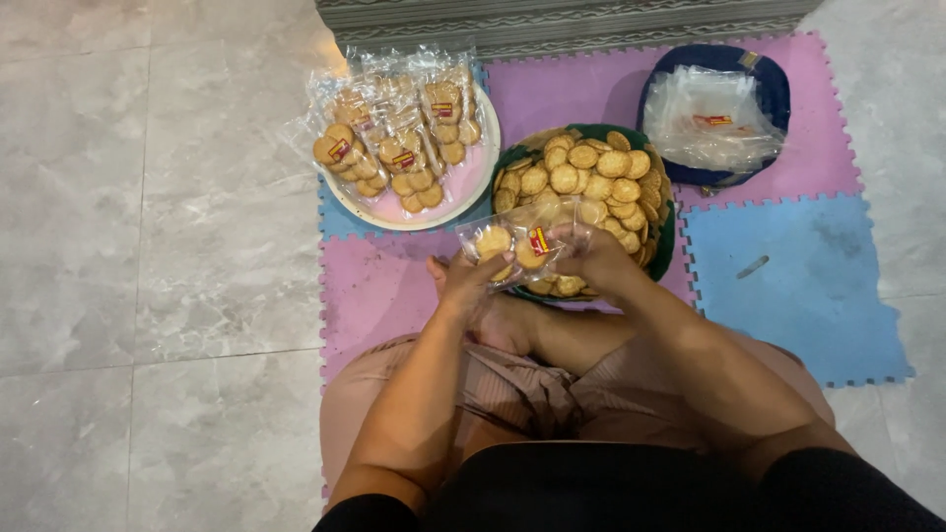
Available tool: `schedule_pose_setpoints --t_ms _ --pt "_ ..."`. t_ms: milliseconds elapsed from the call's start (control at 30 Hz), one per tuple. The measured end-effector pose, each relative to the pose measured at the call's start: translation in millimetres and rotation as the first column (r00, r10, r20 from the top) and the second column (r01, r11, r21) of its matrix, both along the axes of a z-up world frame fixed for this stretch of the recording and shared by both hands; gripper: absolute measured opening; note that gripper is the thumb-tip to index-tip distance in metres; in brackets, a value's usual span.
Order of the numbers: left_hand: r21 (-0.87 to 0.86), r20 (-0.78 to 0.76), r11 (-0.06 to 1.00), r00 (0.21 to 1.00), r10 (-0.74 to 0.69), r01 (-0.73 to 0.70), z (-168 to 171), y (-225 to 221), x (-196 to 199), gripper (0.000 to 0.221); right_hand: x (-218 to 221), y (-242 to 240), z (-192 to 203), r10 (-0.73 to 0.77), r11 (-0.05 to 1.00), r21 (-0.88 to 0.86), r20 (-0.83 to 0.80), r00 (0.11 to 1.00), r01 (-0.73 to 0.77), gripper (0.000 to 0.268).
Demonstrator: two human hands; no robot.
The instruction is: Packing small round cookies from a large bowl into individual plastic bags while sitting on the floor.
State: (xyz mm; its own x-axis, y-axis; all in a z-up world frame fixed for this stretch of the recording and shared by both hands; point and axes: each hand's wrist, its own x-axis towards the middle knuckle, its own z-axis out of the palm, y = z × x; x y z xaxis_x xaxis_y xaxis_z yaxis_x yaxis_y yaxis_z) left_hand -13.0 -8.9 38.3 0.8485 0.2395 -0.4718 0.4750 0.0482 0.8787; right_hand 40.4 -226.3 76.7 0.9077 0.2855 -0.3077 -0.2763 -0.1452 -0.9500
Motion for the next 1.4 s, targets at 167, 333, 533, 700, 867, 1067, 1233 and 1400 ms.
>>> schedule_pose_setpoints --t_ms 167,333,533,700,867,1067,1233,1400 --pt "-0.522 0.251 0.848 0.934 0.254 -0.091 -67 -4 7 0.047 -4 4 -36 -0.098 0.994 -0.051 -0.003 0.995 0.098 0.05" --pt "-0.571 0.257 0.816 0.925 0.28 -0.088 -58 -19 9 0.048 -9 15 -8 -0.159 0.987 -0.026 -0.021 0.987 0.159 0.043" --pt "-0.571 0.278 0.814 0.909 0.31 -0.103 -63 -22 10 0.056 -12 19 10 -0.146 0.989 0.017 -0.062 0.987 0.147 0.054" --pt "-0.482 0.29 0.871 0.922 0.254 -0.089 -67 -14 4 0.05 -11 10 -17 -0.17 0.985 -0.002 -0.076 0.982 0.171 0.046" --pt "-0.564 0.227 0.82 0.937 0.264 -0.094 -49 -20 3 0.043 -9 7 -9 -0.179 0.978 0.076 -0.172 0.969 0.194 0.043" --pt "-0.664 0.184 0.742 0.943 0.279 -0.09 -21 -30 -6 0.042 -5 -1 -8 -0.123 0.978 0.13 -0.266 0.956 0.162 0.03" --pt "-0.732 0.166 0.677 0.946 0.277 -0.07 -5 -35 -19 0.038 -9 -8 -1 -0.027 0.969 0.229 -0.279 0.96 0.093 0.016" --pt "-0.669 0.187 0.738 0.942 0.277 -0.084 -16 -42 -35 0.045 -26 -5 10 -0.028 0.963 0.257 -0.216 0.976 0.085 0.025"
